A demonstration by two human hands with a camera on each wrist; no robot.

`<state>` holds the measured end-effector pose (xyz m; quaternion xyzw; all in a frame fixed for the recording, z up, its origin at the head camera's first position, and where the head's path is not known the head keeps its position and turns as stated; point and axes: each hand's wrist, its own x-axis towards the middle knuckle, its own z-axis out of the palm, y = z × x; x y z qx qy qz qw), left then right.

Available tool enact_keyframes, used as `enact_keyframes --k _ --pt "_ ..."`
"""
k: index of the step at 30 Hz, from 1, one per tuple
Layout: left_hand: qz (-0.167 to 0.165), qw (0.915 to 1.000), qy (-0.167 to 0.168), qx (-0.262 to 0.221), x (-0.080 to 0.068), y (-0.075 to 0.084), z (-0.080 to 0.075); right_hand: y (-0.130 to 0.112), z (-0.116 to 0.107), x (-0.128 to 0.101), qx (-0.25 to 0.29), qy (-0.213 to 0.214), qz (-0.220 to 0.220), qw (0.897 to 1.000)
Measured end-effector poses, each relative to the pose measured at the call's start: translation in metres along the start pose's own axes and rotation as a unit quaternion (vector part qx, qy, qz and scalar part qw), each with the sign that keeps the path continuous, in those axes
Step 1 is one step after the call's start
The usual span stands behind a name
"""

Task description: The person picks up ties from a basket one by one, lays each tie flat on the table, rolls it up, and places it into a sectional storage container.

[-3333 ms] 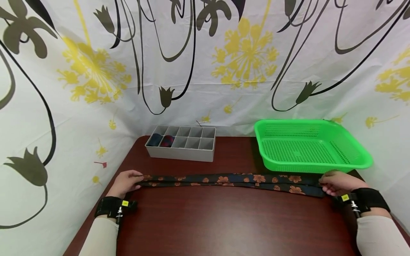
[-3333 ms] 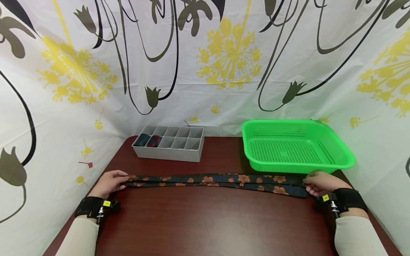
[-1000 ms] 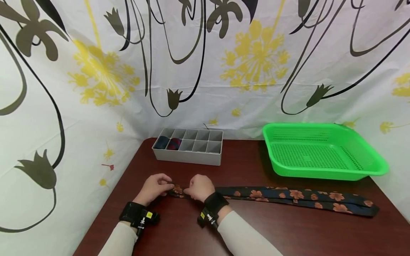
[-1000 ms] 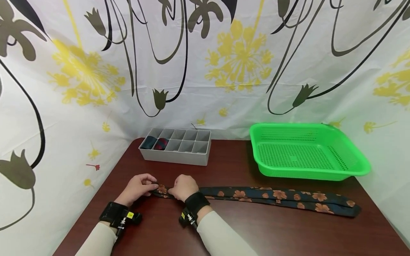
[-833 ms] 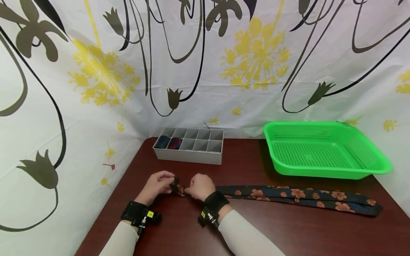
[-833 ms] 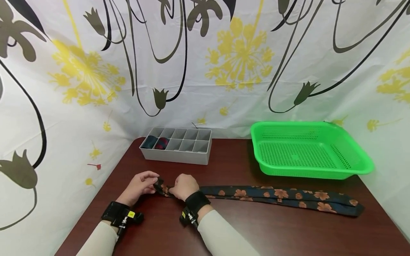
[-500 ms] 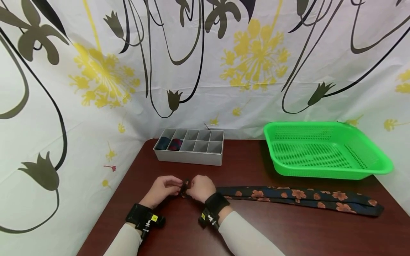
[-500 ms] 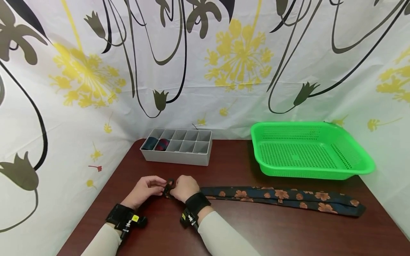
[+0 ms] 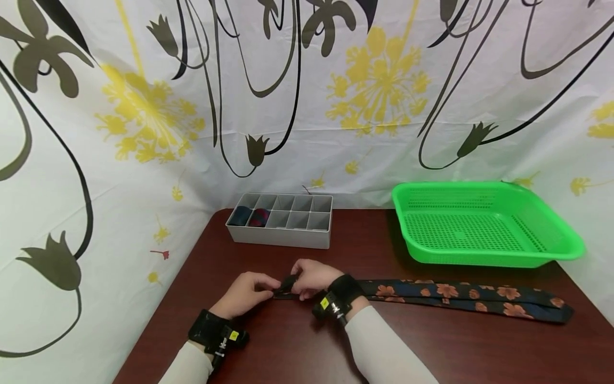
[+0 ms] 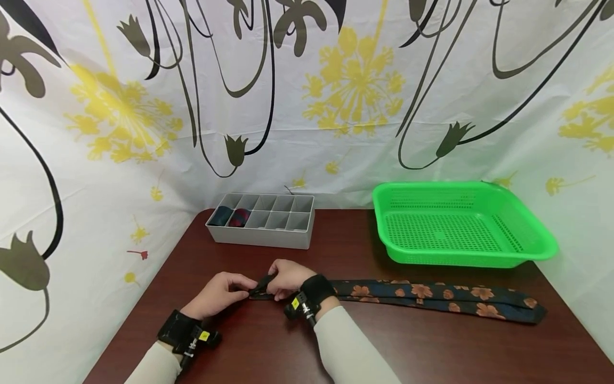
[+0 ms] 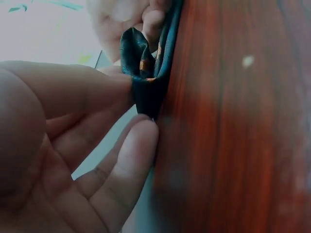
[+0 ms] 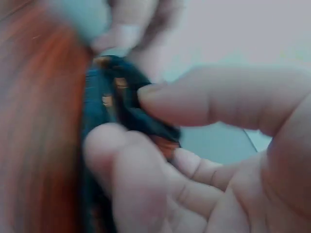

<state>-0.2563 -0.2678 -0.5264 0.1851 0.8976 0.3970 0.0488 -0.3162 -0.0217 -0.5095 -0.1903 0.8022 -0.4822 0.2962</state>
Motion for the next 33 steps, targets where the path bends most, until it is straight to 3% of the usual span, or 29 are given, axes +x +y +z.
enact_keyframes --k 2,6,9,16,19,21,24,27,29,31,33 --pt "0.005 0.9996 0.003 0.028 0.000 0.004 0.002 0.002 -0.005 -0.003 -0.003 0.005 0.008 1.000" --pt "0.020 0.9976 0.006 0.066 0.001 0.009 0.005 0.005 -0.008 -0.008 -0.087 0.047 0.018 0.995" --pt "0.027 0.9968 0.006 0.075 0.002 0.010 0.005 0.006 -0.006 -0.009 -0.136 0.055 0.023 0.989" --pt "0.028 0.9957 0.008 0.088 0.002 0.008 0.004 0.002 -0.002 -0.012 -0.123 0.060 0.027 0.990" --pt "0.018 0.9963 0.013 0.084 0.000 0.008 0.004 0.002 0.000 -0.016 -0.167 0.083 0.027 0.982" --pt "-0.006 0.9982 0.018 0.057 -0.002 0.010 0.004 0.003 0.001 -0.018 -0.207 0.106 0.031 0.972" --pt "-0.062 0.9971 0.015 -0.041 -0.006 0.013 0.004 0.007 0.002 -0.020 -0.244 0.134 0.034 0.960" --pt "-0.122 0.9788 0.011 -0.164 -0.008 0.016 0.007 0.012 0.002 -0.021 -0.242 0.142 0.028 0.960" --pt "-0.140 0.9629 0.013 -0.231 -0.006 0.018 0.012 0.014 0.002 -0.021 -0.240 0.144 0.020 0.960" --pt "-0.135 0.9520 0.021 -0.274 -0.002 0.019 0.017 0.017 0.000 -0.021 -0.239 0.145 0.019 0.960" --pt "-0.119 0.9486 0.030 -0.292 0.003 0.022 0.023 0.019 -0.001 -0.021 -0.237 0.147 0.018 0.960"
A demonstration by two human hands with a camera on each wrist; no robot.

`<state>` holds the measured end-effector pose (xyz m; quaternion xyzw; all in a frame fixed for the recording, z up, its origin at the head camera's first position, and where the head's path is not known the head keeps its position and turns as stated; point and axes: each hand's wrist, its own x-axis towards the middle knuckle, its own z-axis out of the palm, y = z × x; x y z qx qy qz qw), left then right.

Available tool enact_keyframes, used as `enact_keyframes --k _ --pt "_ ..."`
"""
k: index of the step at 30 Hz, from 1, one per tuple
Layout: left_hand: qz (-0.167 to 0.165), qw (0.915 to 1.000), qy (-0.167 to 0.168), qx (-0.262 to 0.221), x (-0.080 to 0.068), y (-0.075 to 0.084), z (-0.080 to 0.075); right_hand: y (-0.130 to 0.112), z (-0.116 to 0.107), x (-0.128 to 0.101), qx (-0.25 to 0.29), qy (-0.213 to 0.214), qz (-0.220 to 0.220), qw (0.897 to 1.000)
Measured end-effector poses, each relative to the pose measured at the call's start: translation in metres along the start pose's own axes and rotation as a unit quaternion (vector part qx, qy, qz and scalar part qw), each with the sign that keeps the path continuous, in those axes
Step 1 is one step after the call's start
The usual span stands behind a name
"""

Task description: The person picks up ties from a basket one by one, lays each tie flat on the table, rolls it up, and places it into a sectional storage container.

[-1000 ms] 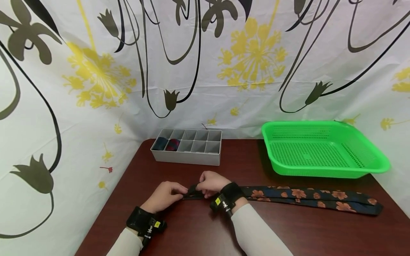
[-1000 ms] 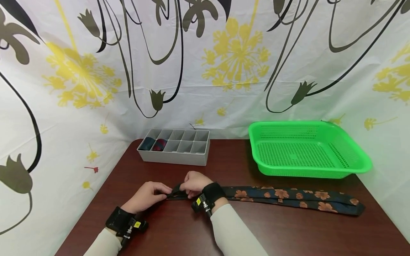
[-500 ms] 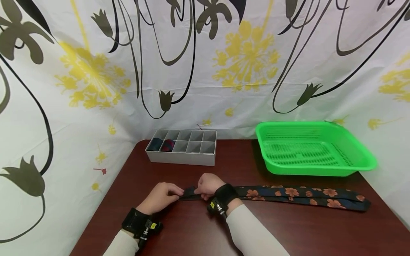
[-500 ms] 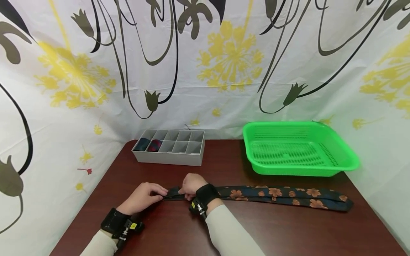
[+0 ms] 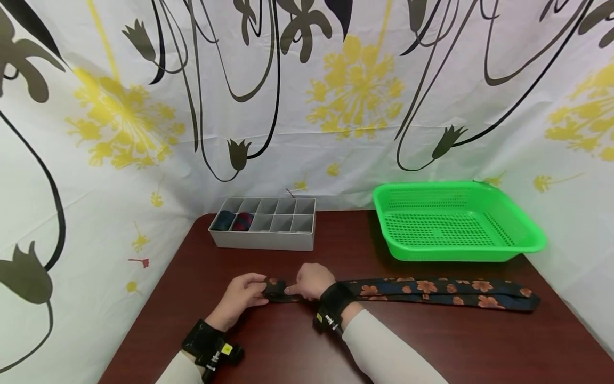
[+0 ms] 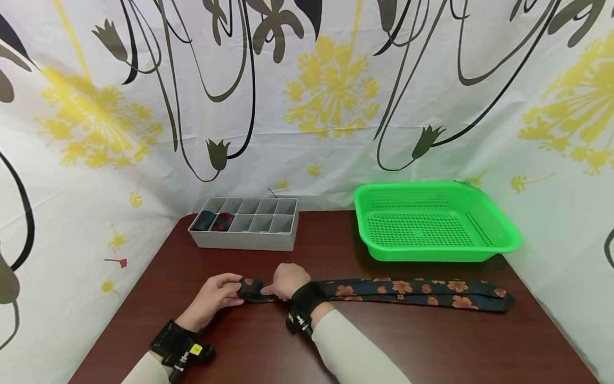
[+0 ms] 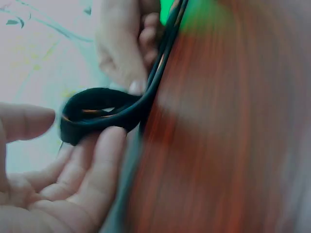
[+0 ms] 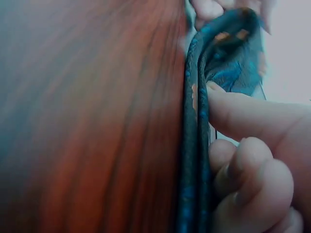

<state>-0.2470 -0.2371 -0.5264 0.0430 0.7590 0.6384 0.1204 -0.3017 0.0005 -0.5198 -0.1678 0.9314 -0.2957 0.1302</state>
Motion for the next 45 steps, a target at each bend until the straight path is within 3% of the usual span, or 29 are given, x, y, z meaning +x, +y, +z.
enact_keyframes --k 2,5,9,14,20,26,28,31,35,40,42,45 --pt "0.031 0.9994 0.002 0.014 0.001 0.001 0.006 0.001 0.001 0.001 0.008 0.002 -0.001 1.000" --pt "0.078 0.9930 0.002 0.088 0.004 0.006 0.017 0.003 0.002 0.003 0.021 0.010 -0.002 1.000" --pt "0.127 0.9689 -0.001 0.213 0.009 0.011 0.028 0.005 0.001 0.006 0.025 0.019 -0.008 0.999" --pt "0.144 0.9474 -0.010 0.285 0.019 0.014 0.037 0.007 -0.004 0.004 0.042 0.000 -0.009 0.999" --pt "0.169 0.9109 -0.037 0.374 0.041 0.021 0.049 0.017 -0.017 0.002 0.079 -0.060 -0.013 0.995" --pt "0.136 0.8913 -0.071 0.427 0.052 0.027 0.059 0.034 -0.041 -0.006 0.170 -0.163 -0.009 0.972" --pt "0.136 0.8882 -0.071 0.433 0.052 0.030 0.062 0.039 -0.046 -0.008 0.188 -0.175 -0.005 0.967" --pt "0.137 0.8882 -0.063 0.434 0.052 0.033 0.063 0.042 -0.045 -0.009 0.185 -0.157 -0.004 0.970" --pt "0.111 0.8988 -0.061 0.419 0.050 0.037 0.058 0.042 -0.040 -0.008 0.163 -0.121 0.005 0.979" --pt "0.057 0.9096 -0.063 0.407 0.046 0.038 0.044 0.043 -0.035 -0.009 0.161 -0.101 -0.003 0.982" --pt "0.063 0.9095 -0.069 0.405 0.046 0.035 0.041 0.044 -0.033 -0.010 0.157 -0.092 -0.007 0.983" --pt "0.092 0.9164 -0.076 0.382 0.047 0.031 0.041 0.044 -0.032 -0.012 0.137 -0.077 -0.005 0.988"
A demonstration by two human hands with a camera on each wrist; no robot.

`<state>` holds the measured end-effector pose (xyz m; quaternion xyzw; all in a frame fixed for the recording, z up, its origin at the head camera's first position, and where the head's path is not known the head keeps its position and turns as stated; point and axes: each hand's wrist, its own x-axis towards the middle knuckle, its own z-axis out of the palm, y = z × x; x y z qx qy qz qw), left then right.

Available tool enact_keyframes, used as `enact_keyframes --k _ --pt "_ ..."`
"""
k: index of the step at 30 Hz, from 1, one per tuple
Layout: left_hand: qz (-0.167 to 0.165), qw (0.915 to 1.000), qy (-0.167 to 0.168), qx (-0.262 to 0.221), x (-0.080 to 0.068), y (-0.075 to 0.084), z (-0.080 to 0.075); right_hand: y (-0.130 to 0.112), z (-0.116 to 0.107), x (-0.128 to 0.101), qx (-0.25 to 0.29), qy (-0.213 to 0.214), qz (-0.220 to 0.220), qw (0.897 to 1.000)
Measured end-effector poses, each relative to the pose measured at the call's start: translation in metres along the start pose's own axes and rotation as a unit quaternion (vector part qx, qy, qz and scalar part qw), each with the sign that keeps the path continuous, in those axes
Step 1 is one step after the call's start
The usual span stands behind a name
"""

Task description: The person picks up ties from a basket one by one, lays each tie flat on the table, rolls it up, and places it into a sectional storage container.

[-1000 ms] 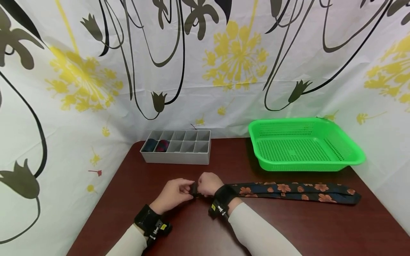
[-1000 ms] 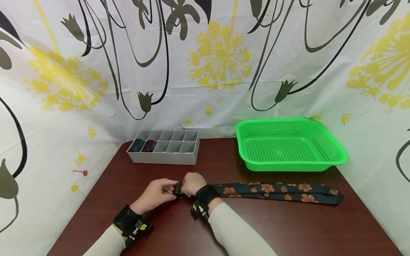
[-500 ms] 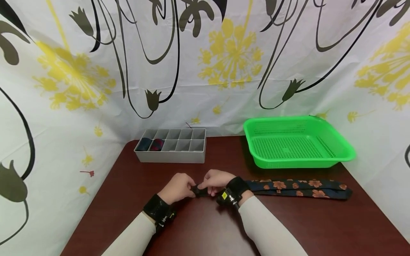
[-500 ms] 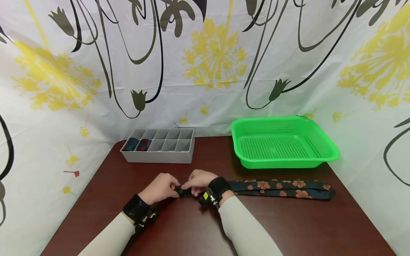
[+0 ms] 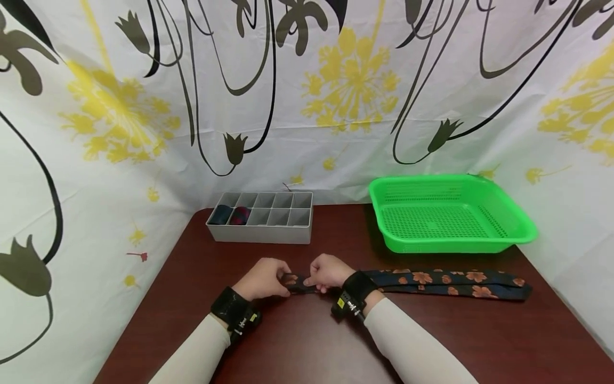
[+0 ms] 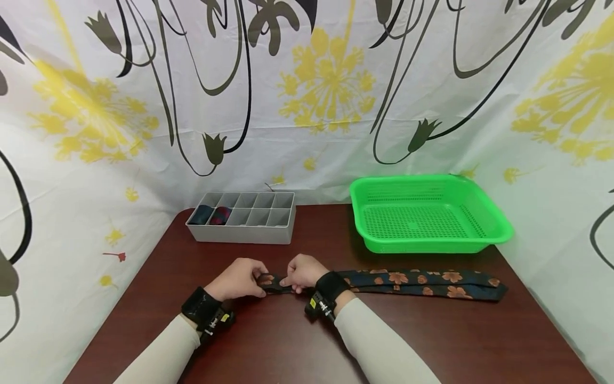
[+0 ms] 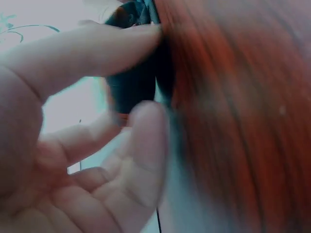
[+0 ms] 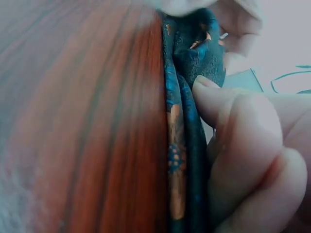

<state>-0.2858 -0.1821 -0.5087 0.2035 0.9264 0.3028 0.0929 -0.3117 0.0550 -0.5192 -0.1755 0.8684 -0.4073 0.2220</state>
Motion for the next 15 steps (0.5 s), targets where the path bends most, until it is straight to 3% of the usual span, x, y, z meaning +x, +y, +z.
enact_keyframes --k 4,7,10,12,15 --pt "0.020 0.9956 0.011 -0.091 0.000 0.002 0.000 0.002 -0.001 -0.002 -0.035 0.020 0.001 0.999" --pt "0.027 0.9804 -0.011 -0.195 -0.001 0.006 -0.002 0.002 -0.002 -0.002 -0.059 0.035 0.004 0.998" --pt "0.035 0.9653 -0.019 -0.258 0.003 0.009 0.002 0.003 -0.005 -0.001 -0.089 0.056 0.018 0.994" --pt "0.041 0.9648 -0.004 -0.260 0.007 0.010 0.008 0.004 -0.007 0.000 -0.114 0.071 0.033 0.990" --pt "0.048 0.9757 0.034 -0.211 0.015 0.012 0.019 0.004 -0.008 -0.001 -0.154 0.087 0.046 0.983"
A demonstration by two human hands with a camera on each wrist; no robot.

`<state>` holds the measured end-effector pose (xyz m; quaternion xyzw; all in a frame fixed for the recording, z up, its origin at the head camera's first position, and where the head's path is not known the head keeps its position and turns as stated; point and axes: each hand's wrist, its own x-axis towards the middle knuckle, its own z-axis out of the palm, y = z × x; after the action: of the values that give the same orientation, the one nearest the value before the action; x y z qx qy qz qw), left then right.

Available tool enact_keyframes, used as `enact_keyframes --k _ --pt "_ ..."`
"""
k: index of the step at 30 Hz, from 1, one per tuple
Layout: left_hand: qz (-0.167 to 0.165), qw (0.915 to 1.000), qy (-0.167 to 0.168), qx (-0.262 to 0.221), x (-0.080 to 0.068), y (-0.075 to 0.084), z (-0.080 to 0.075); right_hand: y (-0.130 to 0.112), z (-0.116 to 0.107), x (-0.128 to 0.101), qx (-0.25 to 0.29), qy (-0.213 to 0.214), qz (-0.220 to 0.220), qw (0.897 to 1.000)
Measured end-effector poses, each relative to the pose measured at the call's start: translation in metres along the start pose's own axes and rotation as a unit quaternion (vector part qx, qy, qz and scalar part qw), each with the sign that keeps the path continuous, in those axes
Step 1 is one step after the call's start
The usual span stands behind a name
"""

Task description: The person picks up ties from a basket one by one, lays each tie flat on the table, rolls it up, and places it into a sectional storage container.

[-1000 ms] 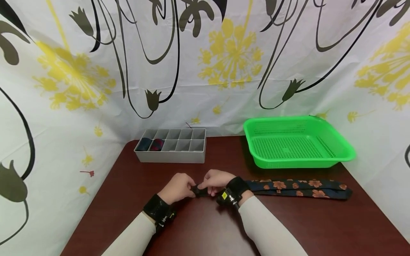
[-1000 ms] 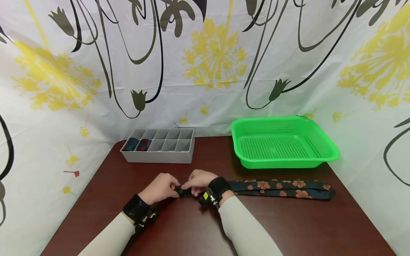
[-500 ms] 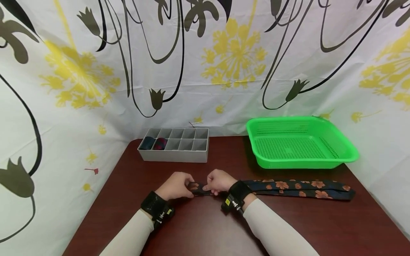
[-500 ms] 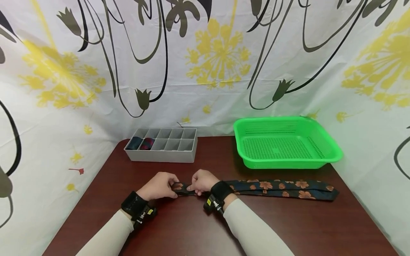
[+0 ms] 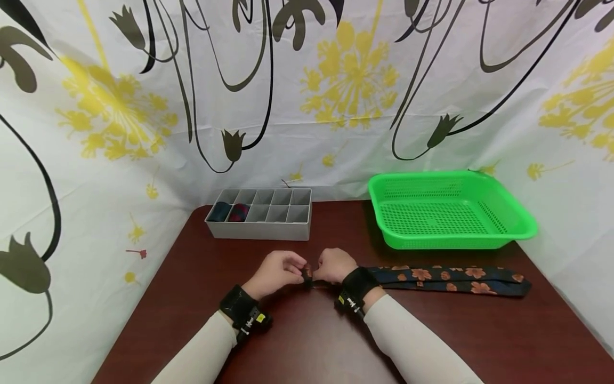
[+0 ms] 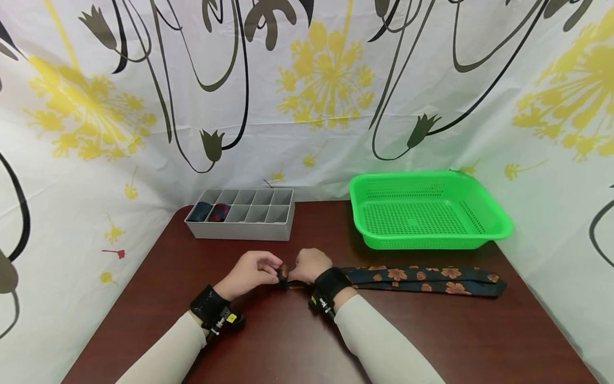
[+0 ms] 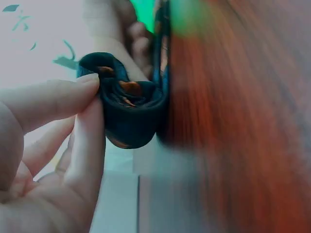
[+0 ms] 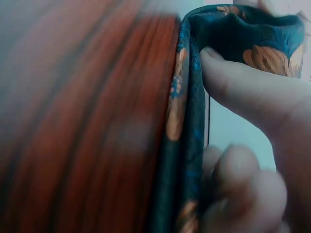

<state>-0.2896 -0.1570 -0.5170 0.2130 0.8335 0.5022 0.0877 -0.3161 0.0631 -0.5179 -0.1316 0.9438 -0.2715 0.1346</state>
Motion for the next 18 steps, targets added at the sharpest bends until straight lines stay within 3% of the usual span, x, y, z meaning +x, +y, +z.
enact_keyframes --k 4,7,9,11,14,18 --pt "0.019 0.9967 0.015 0.078 0.007 0.003 0.011 0.007 -0.004 -0.001 -0.016 -0.007 -0.022 1.000" --pt "0.017 0.9942 -0.007 0.106 0.012 0.006 0.017 0.016 -0.012 -0.001 0.039 -0.068 -0.050 0.996" --pt "0.009 0.9917 -0.021 0.127 0.016 0.007 0.022 0.023 -0.020 -0.001 0.108 -0.127 -0.055 0.985" --pt "0.002 0.9885 -0.029 0.148 0.019 0.009 0.026 0.028 -0.029 -0.002 0.175 -0.178 -0.048 0.967" --pt "-0.007 0.9851 -0.026 0.170 0.023 0.014 0.030 0.034 -0.036 -0.003 0.226 -0.213 -0.036 0.950" --pt "0.003 0.9820 -0.042 0.184 0.024 0.016 0.030 0.036 -0.037 -0.009 0.194 -0.189 -0.041 0.962"
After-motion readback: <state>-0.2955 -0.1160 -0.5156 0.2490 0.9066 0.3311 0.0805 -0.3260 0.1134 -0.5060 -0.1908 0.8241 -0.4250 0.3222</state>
